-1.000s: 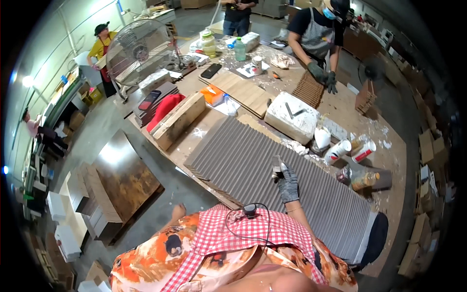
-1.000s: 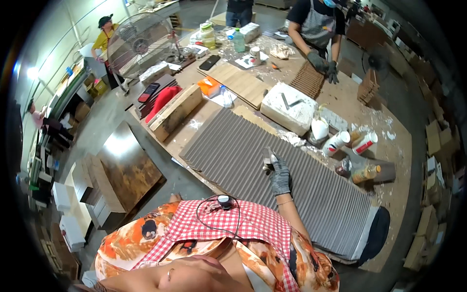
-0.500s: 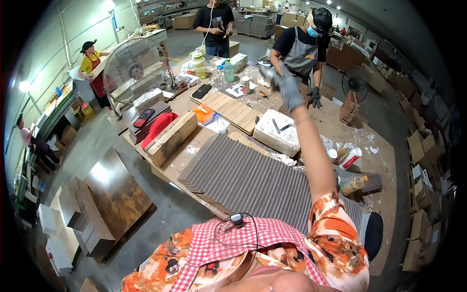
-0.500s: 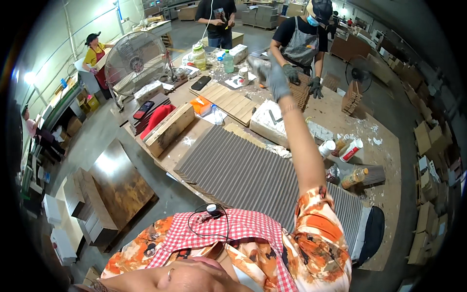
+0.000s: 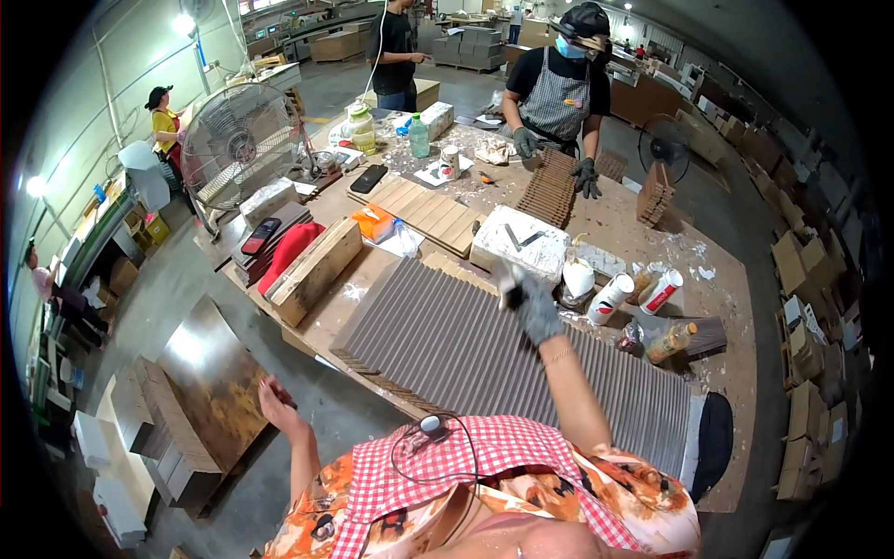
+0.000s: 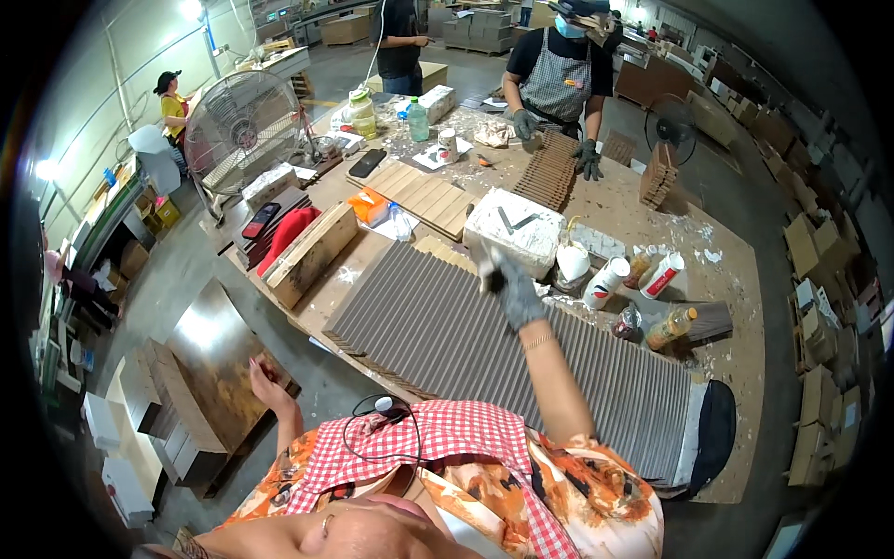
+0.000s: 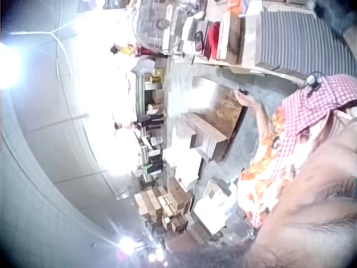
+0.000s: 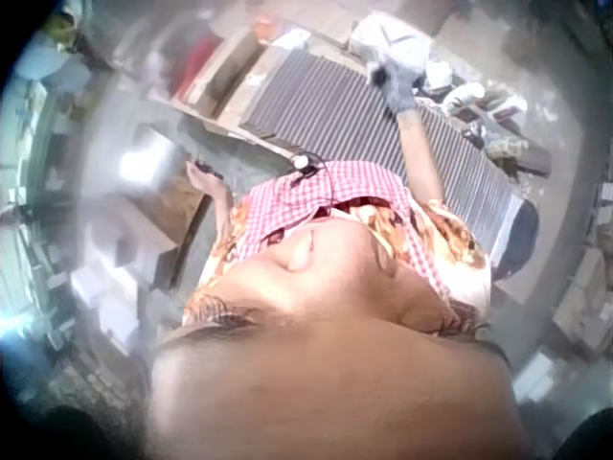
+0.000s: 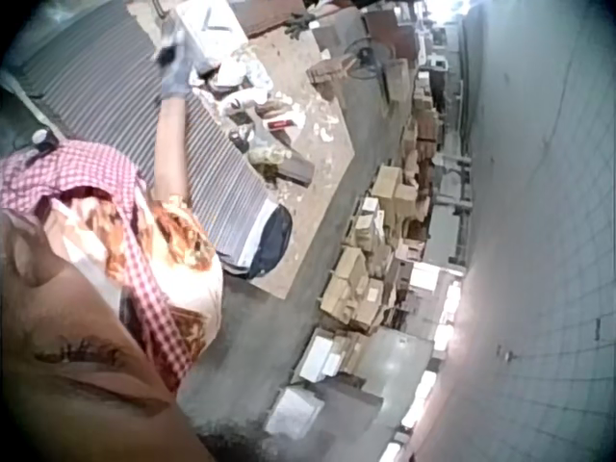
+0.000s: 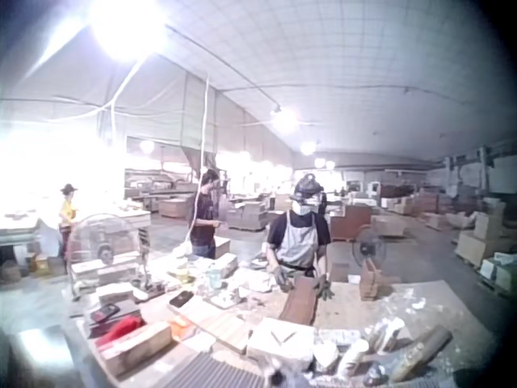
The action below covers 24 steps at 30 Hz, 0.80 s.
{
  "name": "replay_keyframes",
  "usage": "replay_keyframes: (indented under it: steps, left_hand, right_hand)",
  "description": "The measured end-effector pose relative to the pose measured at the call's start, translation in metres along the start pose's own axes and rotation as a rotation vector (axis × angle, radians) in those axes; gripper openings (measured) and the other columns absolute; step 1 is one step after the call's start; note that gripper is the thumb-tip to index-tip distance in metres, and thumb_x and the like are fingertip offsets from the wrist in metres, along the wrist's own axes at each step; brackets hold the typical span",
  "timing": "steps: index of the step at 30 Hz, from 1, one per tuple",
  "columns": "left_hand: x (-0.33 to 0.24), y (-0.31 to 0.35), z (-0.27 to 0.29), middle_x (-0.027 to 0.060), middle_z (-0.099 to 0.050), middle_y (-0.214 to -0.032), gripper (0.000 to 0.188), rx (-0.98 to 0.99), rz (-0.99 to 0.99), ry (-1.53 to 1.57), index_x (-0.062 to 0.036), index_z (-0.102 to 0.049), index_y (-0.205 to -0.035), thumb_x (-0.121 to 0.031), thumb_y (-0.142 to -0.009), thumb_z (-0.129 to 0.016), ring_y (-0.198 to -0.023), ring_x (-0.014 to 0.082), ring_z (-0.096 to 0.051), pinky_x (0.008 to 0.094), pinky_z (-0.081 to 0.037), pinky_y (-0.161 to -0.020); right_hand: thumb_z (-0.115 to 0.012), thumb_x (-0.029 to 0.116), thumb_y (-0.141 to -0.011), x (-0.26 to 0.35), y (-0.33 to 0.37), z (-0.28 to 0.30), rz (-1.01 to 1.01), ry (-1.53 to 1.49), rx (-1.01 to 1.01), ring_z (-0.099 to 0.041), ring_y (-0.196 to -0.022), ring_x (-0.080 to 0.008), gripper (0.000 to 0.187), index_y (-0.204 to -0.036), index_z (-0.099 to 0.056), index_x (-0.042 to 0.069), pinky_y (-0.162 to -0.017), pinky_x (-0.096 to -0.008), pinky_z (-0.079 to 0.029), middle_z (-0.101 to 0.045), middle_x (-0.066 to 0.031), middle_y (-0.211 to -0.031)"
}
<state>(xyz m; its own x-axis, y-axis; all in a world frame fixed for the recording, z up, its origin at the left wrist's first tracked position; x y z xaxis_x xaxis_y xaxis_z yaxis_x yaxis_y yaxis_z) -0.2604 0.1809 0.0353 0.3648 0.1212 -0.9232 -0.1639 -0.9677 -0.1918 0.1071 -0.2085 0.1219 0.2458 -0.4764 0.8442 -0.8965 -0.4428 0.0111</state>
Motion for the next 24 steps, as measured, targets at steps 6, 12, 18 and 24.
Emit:
replay_keyframes:
  steps: [6, 12, 18, 24]
  left_hand:
    - [-0.199, 0.014, -0.148, 0.0032, -0.059, -0.099, 0.022, 0.266, -0.623, 0.445, -0.0098, -0.068, -0.114, -0.026, -0.1, -0.063, -0.084, 0.0084, -0.05, 0.0315, -0.043, -0.08]
    - [-0.363, 0.096, -0.204, 0.0009, -0.059, -0.106, 0.021, 0.751, -1.241, 1.108, -0.0174, -0.069, -0.115, -0.015, -0.094, -0.067, -0.094, 0.0091, -0.051, 0.0298, -0.041, -0.091]
    - [-0.387, 0.13, -0.224, -0.0118, -0.065, -0.092, 0.005, 0.18, -1.424, 1.244, -0.0242, -0.077, -0.088, -0.021, -0.085, -0.076, -0.093, 0.009, -0.054, 0.0255, -0.037, -0.081]
    - [-0.386, 0.145, -0.242, -0.0075, -0.069, -0.106, 0.023, 0.726, -1.272, 1.356, -0.0133, -0.07, -0.101, 0.001, -0.083, -0.072, -0.094, 0.0113, -0.057, 0.0272, -0.046, -0.079]
  right_hand:
    - [-0.063, 0.032, -0.101, -0.103, 0.048, 0.097, -0.284, -0.517, -0.132, -0.064, -0.068, -0.0255, 0.034, -0.121, -0.065, 0.005, -0.064, -0.0427, -0.058, -0.069, -0.0125, -0.089]
    - [-0.06, 0.038, -0.102, -0.099, 0.05, 0.106, -0.289, -0.662, -0.047, -0.064, -0.08, -0.0277, 0.038, -0.118, -0.064, 0.004, -0.077, -0.0415, -0.055, -0.069, -0.0154, -0.098]
    - [-0.058, 0.039, -0.102, -0.103, 0.047, 0.109, -0.302, -0.726, -0.007, -0.064, -0.081, -0.0285, 0.04, -0.119, -0.064, 0.003, -0.078, -0.0424, -0.055, -0.069, -0.0161, -0.098]
    - [-0.063, 0.034, -0.101, -0.097, 0.053, 0.1, -0.309, -0.736, -0.099, -0.064, -0.077, -0.0298, 0.038, -0.119, -0.063, 0.0, -0.072, -0.0445, -0.057, -0.069, -0.0172, -0.096]
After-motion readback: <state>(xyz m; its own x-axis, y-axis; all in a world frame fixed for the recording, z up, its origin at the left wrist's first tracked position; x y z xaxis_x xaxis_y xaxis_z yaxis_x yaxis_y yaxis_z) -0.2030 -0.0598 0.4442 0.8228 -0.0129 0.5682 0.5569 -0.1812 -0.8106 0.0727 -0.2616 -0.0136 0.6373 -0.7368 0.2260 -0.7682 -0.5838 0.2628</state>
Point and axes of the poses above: each hand's wrist, its own y-axis away from the middle knuckle, its own z-axis out of the back of the hand, x = y × z, the point moved 3 cm from there along -y, towards the middle knuckle
